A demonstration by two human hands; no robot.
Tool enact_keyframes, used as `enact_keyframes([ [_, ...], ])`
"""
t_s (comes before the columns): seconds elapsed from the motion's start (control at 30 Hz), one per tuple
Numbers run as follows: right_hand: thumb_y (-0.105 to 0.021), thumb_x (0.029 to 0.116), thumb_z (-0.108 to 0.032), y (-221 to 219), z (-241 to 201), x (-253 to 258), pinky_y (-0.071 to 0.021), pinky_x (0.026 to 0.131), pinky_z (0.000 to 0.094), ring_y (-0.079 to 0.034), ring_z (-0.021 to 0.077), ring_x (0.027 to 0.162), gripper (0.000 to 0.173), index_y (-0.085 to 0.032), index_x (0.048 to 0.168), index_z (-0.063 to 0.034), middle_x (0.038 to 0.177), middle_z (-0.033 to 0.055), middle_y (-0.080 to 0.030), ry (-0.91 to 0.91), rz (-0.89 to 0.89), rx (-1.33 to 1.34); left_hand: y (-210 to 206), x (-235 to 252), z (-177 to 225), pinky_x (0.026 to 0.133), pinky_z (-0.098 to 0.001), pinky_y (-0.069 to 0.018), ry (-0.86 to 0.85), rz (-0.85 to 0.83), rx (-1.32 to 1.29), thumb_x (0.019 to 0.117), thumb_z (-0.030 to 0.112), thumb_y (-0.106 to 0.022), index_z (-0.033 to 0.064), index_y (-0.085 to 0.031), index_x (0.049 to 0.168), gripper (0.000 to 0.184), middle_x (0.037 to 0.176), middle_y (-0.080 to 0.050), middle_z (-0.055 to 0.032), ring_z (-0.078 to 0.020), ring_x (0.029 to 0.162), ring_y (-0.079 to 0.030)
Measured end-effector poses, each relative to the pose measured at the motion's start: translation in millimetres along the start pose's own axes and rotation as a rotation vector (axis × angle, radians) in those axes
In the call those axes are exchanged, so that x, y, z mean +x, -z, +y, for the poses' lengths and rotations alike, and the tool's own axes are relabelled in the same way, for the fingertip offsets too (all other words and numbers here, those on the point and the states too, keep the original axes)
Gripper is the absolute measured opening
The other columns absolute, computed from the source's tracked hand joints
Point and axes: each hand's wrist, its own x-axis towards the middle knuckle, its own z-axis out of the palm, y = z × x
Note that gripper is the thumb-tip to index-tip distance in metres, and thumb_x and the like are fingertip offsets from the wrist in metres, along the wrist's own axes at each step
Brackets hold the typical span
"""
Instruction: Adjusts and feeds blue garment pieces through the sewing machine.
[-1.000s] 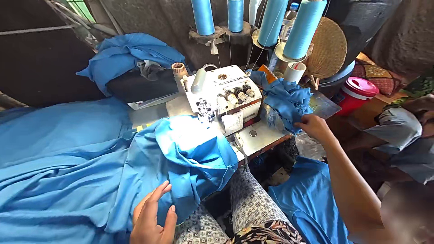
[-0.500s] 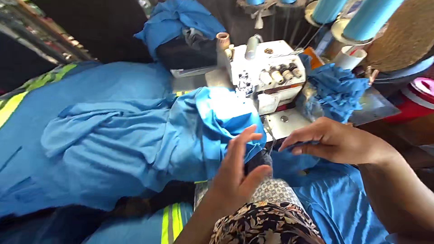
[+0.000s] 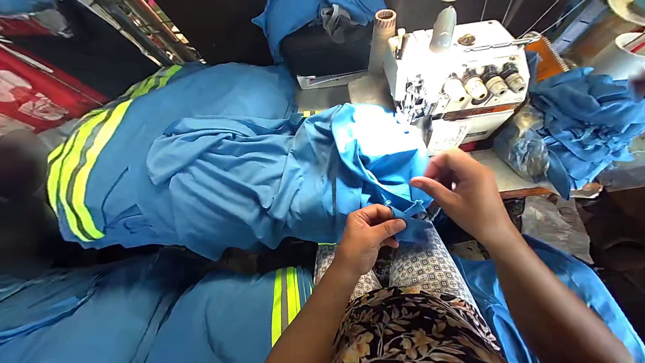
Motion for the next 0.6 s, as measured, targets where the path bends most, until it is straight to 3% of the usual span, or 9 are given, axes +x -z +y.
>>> enact_keyframes([
  [0.03,-0.073,0.0916,-0.031,-3,-4,-10,-0.0482,0.055,0.0171,-0.056,-0.0012,0.062,0.023,-0.062,0.088,-0.0116,0.075,-0.0064,-0.061,-0.083,-0.011,0.083,-1,2,-4,0.06,-0.0233,-0.0597,-0.034,0.05,0.001,0.0846,-0.008,-0.071,0.0053,-0.067,0.085,0.013,0.078,-0.071,-0.0017,-0.0075,0.064,-0.068],
  [0.13,-0.075,0.0892,-0.034,-22,-8,-40,-0.0512,0.059,0.0148,-0.059,-0.0027,0.064,0.026,-0.067,0.088,-0.0092,0.075,-0.0056,-0.065,-0.224,-0.117,0.232,-2,3,-21,0.064,-0.0222,-0.0604,-0.289,0.071,0.236,0.0795,-0.007,-0.077,0.0035,-0.068,0.083,0.014,0.077,-0.07,0.0016,-0.0046,0.066,-0.068],
  [0.27,-0.074,0.0916,-0.015,-29,6,-55,-0.0571,0.069,0.0152,-0.065,-0.0006,0.075,0.011,-0.072,0.093,-0.0033,0.087,-0.002,-0.07,-0.162,-0.02,0.498,11,7,-31,0.077,-0.0218,-0.0605,-0.469,-0.046,0.342,0.075,-0.001,-0.085,0.0035,-0.075,0.084,0.015,0.089,-0.073,0.0002,-0.0045,0.083,-0.07],
  [0.4,-0.059,0.0999,-0.008,-41,15,-69,-0.0575,0.075,0.0231,-0.065,0.0046,0.081,0.007,-0.067,0.099,-0.0063,0.09,-0.0022,-0.067,-0.352,0.02,0.824,33,2,-29,0.086,-0.0241,-0.0582,-0.458,-0.184,0.262,0.0823,0.001,-0.079,0.0126,-0.073,0.087,0.014,0.103,-0.071,0.0024,-0.0061,0.099,-0.067],
  [0.47,-0.051,0.1031,-0.008,-43,17,-69,-0.0598,0.078,0.0295,-0.066,0.0084,0.083,0.011,-0.062,0.1,-0.008,0.092,-0.0007,-0.066,-0.491,0.086,1.001,40,-4,-24,0.084,-0.0251,-0.0588,-0.398,-0.164,0.183,0.0893,0.004,-0.074,0.0143,-0.07,0.093,0.012,0.103,-0.074,0.0017,-0.0066,0.096,-0.07],
  [0.53,-0.047,0.1045,-0.007,-40,17,-64,-0.0604,0.075,0.0293,-0.068,0.0083,0.081,0.017,-0.062,0.099,-0.0091,0.089,-0.0004,-0.068,-0.596,0.148,1.079,38,-10,-17,0.076,-0.0255,-0.0596,-0.27,-0.049,0.083,0.0944,-0.001,-0.063,0.0151,-0.059,0.099,0.017,0.093,-0.07,0.0045,-0.0052,0.084,-0.069],
  [0.6,-0.045,0.1054,-0.006,-32,17,-59,-0.0599,0.071,0.0266,-0.068,0.0077,0.077,0.021,-0.065,0.101,-0.0062,0.087,0.0006,-0.069,-0.677,0.114,1.055,39,-12,-7,0.077,-0.0298,-0.0612,-0.136,0.024,0.03,0.0995,-0.003,-0.05,0.013,-0.049,0.109,0.019,0.09,-0.068,0.0033,-0.0081,0.081,-0.07],
])
